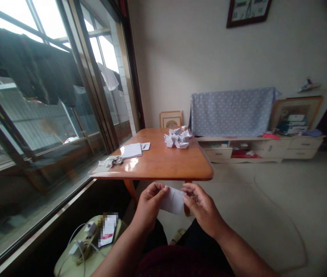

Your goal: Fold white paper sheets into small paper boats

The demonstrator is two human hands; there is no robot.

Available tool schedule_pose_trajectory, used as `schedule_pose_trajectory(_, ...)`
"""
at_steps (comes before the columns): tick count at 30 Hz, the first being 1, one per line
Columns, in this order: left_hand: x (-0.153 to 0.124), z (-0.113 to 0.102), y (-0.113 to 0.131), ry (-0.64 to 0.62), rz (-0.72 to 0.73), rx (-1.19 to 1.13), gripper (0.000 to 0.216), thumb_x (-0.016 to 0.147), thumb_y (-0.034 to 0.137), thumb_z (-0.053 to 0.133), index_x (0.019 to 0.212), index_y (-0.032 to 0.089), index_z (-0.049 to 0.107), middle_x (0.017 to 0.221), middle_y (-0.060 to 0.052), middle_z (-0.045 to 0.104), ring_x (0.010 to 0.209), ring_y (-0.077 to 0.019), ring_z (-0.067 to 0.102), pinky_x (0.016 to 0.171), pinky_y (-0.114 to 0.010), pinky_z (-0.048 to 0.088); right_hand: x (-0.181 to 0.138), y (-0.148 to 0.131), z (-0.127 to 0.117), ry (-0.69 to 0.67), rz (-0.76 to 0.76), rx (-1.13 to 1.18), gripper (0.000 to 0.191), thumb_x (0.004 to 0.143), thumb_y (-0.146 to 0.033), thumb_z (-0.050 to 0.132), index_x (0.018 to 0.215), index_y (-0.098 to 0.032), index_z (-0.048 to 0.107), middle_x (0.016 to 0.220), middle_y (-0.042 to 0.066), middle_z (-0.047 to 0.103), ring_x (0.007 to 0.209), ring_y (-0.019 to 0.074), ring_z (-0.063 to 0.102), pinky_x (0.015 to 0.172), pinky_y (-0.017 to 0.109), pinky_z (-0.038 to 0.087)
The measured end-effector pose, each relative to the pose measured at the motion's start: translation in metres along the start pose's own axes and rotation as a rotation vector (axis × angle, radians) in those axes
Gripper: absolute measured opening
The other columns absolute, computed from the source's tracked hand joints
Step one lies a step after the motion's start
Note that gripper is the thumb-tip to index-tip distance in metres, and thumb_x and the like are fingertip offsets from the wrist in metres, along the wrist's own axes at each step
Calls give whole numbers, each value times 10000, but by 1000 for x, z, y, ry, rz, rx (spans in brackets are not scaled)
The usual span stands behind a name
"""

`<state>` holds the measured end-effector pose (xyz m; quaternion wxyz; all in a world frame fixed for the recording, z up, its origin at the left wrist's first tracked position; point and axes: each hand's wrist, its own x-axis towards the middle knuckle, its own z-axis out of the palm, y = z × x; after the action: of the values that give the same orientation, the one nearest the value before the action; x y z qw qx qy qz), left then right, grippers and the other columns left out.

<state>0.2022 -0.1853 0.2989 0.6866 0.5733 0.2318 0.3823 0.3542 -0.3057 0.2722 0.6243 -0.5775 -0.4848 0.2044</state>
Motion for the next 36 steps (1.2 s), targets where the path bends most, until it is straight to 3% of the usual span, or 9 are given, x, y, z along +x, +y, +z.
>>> schedule_pose_trajectory(3,-4,3,0,-51,-32,23,285,797,391,793,791,166,618,673,17,585,587,-96,484,580,-214,377,8,-5,2,10,-95,-173,381,908,-449,651,1228,-243,653,1171,91,693,1049,248,639,886,354,500)
schedule_pose_trajectory(5,-6,4,0,-81,-55,35,286,794,395,798,801,164,631,677,10,600,587,-102,501,581,-219,380,11,-9,5,-65,-100,-213,264,929,-443,622,1055,-229,711,970,53,712,887,212,651,775,310,507)
schedule_pose_trajectory(7,-6,4,1,-104,-69,38,291,786,398,809,808,161,641,677,7,605,586,-105,511,579,-220,376,12,-12,8,-128,-59,-188,293,956,-460,579,876,-206,700,749,9,649,694,166,599,620,267,461)
schedule_pose_trajectory(9,-6,4,1,-125,-72,23,295,800,414,798,819,160,649,674,7,603,583,-103,507,579,-220,371,13,-13,9,-150,-11,-116,356,963,-486,565,788,-192,661,652,-19,573,605,136,530,550,249,406)
schedule_pose_trajectory(14,-7,3,2,-187,-81,-22,313,829,430,775,956,153,702,779,-34,663,669,-133,550,645,-240,409,12,-9,5,-58,71,70,369,935,-527,605,822,-182,673,659,-16,590,605,140,518,566,260,403)
schedule_pose_trajectory(20,-11,4,1,-196,-89,-28,272,754,375,847,851,143,741,770,-46,691,691,-148,568,673,-246,416,11,-5,2,11,140,149,379,908,-564,634,852,-194,694,634,-3,624,582,165,546,565,284,408)
schedule_pose_trajectory(28,-8,0,-3,-228,-115,-51,293,831,403,778,906,119,792,799,-80,701,717,-149,558,708,-264,419,10,-13,0,13,167,270,381,885,-548,678,827,-172,685,666,6,636,609,160,540,584,280,390)
schedule_pose_trajectory(36,-8,-2,-8,-217,-139,-174,309,829,423,778,773,121,751,715,-63,665,673,-140,556,678,-263,415,10,-15,-1,-7,205,398,353,848,-519,732,808,-170,692,667,1,632,621,150,518,624,275,394)
